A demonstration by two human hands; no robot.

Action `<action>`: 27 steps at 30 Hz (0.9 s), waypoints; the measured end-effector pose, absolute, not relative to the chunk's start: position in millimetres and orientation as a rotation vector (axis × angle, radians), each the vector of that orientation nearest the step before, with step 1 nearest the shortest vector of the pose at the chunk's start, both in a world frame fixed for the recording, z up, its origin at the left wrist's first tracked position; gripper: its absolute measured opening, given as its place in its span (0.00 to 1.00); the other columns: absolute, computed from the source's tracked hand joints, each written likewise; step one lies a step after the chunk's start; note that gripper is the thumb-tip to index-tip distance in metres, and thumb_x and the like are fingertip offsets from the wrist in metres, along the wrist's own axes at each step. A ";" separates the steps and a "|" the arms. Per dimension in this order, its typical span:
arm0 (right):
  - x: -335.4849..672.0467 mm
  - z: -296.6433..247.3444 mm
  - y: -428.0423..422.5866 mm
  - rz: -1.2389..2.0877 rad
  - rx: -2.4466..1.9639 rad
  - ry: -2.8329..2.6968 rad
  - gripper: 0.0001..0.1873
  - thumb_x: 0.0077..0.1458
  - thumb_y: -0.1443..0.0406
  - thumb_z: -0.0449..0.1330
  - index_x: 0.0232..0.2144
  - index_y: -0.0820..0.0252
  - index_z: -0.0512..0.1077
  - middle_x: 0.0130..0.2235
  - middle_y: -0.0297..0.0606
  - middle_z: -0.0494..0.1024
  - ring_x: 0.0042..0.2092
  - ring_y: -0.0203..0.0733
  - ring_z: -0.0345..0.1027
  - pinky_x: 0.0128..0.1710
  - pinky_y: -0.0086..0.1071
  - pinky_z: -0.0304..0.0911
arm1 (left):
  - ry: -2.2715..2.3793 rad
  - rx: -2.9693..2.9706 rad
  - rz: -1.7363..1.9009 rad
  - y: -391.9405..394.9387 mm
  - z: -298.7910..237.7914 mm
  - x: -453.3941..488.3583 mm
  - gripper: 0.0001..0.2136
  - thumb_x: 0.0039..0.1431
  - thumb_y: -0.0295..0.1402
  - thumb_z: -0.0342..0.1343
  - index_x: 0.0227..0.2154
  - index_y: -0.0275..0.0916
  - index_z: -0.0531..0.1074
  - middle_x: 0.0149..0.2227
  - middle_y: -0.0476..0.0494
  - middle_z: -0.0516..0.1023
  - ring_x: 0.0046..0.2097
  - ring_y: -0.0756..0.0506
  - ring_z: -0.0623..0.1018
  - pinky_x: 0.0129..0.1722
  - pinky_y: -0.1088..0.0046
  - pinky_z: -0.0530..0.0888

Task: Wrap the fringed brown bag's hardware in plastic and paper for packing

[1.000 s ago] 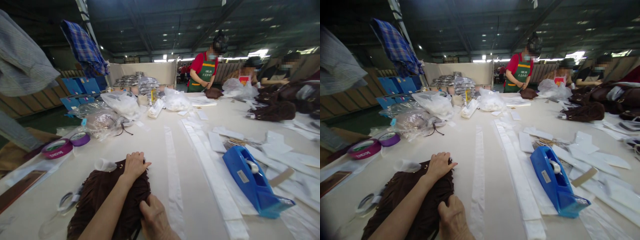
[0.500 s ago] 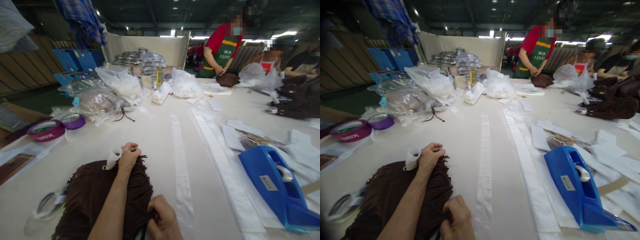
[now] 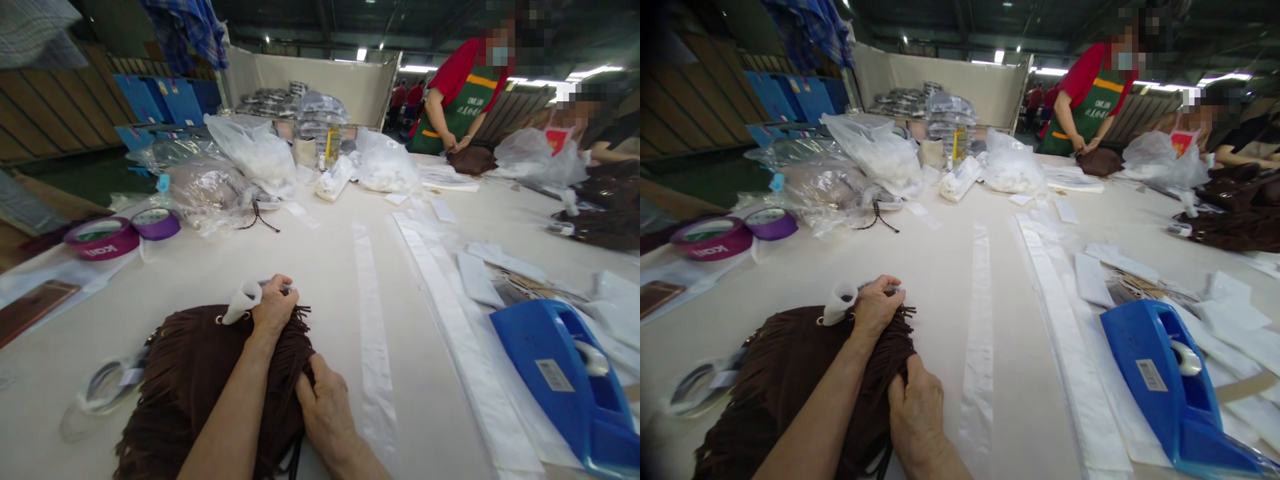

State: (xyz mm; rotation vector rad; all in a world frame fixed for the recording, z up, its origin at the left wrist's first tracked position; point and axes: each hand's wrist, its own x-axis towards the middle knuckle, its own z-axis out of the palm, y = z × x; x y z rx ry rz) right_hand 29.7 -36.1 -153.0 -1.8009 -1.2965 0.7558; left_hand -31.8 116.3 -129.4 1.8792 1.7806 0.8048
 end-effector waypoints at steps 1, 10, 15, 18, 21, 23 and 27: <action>30.0 -153.7 -38.6 0.780 -1.767 -1.297 0.07 0.50 0.66 0.47 0.28 0.57 0.65 0.25 0.36 0.73 0.26 0.40 0.64 0.25 0.29 0.51 | 1.810 1.900 0.782 115.6 -129.2 -30.9 0.10 0.43 0.30 0.53 0.32 0.38 0.71 0.24 0.50 0.72 0.31 0.46 0.72 0.35 0.72 0.67; 39.3 -129.7 -57.5 1.078 -1.903 -1.343 0.12 0.55 0.57 0.48 0.30 0.59 0.65 0.27 0.37 0.72 0.28 0.42 0.64 0.26 0.30 0.49 | 1.937 2.081 0.621 108.4 -132.1 -23.2 0.11 0.48 0.32 0.49 0.36 0.42 0.71 0.27 0.46 0.74 0.34 0.41 0.74 0.34 0.69 0.66; 45.8 -131.0 -54.7 1.296 -1.780 -1.167 0.11 0.44 0.59 0.59 0.28 0.60 0.64 0.26 0.34 0.69 0.28 0.38 0.60 0.25 0.28 0.51 | 1.904 2.064 0.618 110.1 -132.8 -23.4 0.09 0.48 0.32 0.51 0.34 0.43 0.71 0.29 0.47 0.76 0.36 0.43 0.75 0.34 0.70 0.67; 46.9 -137.2 -49.4 1.553 -1.497 -0.909 0.14 0.37 0.62 0.62 0.27 0.60 0.63 0.26 0.31 0.69 0.27 0.35 0.59 0.25 0.27 0.54 | 1.876 2.005 0.621 113.7 -130.6 -26.4 0.08 0.47 0.32 0.52 0.33 0.42 0.70 0.29 0.50 0.75 0.35 0.45 0.75 0.34 0.73 0.67; 44.3 -137.4 -46.6 1.745 -1.226 -0.641 0.16 0.33 0.65 0.64 0.26 0.61 0.63 0.24 0.28 0.68 0.25 0.31 0.59 0.24 0.24 0.54 | 1.853 1.944 0.613 118.4 -130.5 -30.8 0.08 0.47 0.32 0.52 0.33 0.41 0.69 0.29 0.51 0.75 0.34 0.48 0.74 0.35 0.74 0.68; 42.1 -137.5 -46.9 1.736 -1.205 -0.549 0.15 0.33 0.66 0.64 0.25 0.60 0.62 0.23 0.26 0.67 0.23 0.29 0.58 0.22 0.22 0.53 | 1.846 1.926 0.606 121.0 -132.5 -32.5 0.09 0.49 0.32 0.51 0.35 0.40 0.68 0.30 0.50 0.74 0.34 0.48 0.74 0.37 0.75 0.69; 44.8 -145.0 -53.8 1.641 -1.430 -0.615 0.17 0.37 0.61 0.63 0.26 0.57 0.58 0.19 0.24 0.64 0.15 0.27 0.52 0.14 0.22 0.47 | 1.843 1.959 0.600 120.4 -138.3 -29.6 0.08 0.50 0.32 0.52 0.35 0.40 0.68 0.32 0.47 0.74 0.39 0.45 0.73 0.42 0.70 0.68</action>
